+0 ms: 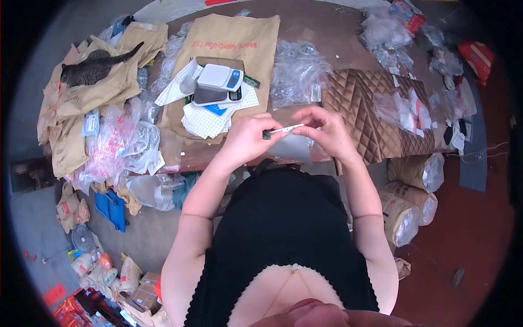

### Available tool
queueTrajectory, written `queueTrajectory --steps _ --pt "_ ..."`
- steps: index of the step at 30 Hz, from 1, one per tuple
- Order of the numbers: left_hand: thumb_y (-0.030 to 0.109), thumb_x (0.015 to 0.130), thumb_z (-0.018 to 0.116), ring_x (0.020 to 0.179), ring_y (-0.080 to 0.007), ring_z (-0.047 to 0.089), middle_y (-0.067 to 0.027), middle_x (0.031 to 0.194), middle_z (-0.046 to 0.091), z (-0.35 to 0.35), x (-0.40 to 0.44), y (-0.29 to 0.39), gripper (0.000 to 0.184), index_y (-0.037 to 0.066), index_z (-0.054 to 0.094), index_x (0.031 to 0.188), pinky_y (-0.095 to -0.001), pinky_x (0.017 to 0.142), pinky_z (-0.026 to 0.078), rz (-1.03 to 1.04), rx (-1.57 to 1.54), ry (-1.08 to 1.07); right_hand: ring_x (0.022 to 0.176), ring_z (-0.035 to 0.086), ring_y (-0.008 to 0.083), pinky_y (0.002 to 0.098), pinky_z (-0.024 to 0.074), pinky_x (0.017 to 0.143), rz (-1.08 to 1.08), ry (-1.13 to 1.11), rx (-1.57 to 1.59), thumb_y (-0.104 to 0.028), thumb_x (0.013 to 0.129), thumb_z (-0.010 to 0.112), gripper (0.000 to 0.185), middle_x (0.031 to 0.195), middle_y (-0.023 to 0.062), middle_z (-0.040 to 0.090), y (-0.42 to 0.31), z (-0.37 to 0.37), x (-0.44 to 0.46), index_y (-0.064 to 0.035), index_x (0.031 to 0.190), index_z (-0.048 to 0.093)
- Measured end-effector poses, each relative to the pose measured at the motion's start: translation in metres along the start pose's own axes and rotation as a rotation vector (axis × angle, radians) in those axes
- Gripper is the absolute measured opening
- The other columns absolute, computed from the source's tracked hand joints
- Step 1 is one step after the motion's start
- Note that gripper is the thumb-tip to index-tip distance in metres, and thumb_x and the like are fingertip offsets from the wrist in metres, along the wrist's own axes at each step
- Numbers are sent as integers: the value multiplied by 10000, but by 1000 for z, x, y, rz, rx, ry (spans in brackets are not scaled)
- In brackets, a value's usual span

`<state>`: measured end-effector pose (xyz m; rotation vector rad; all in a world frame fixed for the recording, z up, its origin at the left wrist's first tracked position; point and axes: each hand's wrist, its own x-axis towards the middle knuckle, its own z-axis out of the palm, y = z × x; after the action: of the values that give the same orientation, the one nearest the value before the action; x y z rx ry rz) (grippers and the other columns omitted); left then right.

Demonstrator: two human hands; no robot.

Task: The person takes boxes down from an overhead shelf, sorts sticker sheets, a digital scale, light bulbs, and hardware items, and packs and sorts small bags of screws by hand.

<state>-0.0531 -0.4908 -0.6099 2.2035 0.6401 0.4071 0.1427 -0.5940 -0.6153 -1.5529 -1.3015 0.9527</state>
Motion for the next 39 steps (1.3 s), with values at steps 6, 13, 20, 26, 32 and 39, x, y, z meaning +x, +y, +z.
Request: queueTrajectory --steps 6,13,20,26,32,39 --pt "236 836 725 677 -206 605 -79 741 624 5 1 -10 214 24 705 859 -321 621 463 -6 -137 -104 736 612 53 203 480 662 106 23 213 -36 819 728 257 809 21 684 15 1 -11 -31 1063 646" --pt "224 845 719 578 -171 608 -65 723 607 12 -5 -8 210 15 699 847 -302 541 457 -6 -114 -92 799 638 171 301 509 719 -184 40 -222 -56 809 714 264 883 49 667 -13 -7 -11 -24 1059 636" --pt "198 832 723 489 -162 592 -52 713 600 16 -8 -1 175 25 698 823 -301 484 449 -79 -111 -55 863 614 301 389 505 743 -519 -126 -763 -34 613 678 424 962 79 625 -31 1 -11 -44 1036 642" --pt "154 768 747 717 -236 626 -91 713 623 26 -10 -15 134 34 700 802 -341 638 477 -39 -83 -22 807 602 242 356 520 696 -581 -182 -908 -86 721 583 260 863 78 565 -29 6 -18 -49 976 613" --pt "166 778 743 735 -241 629 -101 725 625 25 -8 -24 152 24 694 801 -351 683 475 -51 -201 -98 814 610 220 329 527 667 -660 -188 -919 -87 704 603 285 875 67 571 -25 6 -18 -25 982 609" --pt "251 826 747 596 -112 560 -39 716 630 9 -4 -21 253 4 695 847 -280 549 439 -293 -568 -245 794 646 235 331 538 642 -755 -67 -933 -62 696 705 336 926 82 634 -13 15 -17 -13 1021 635"
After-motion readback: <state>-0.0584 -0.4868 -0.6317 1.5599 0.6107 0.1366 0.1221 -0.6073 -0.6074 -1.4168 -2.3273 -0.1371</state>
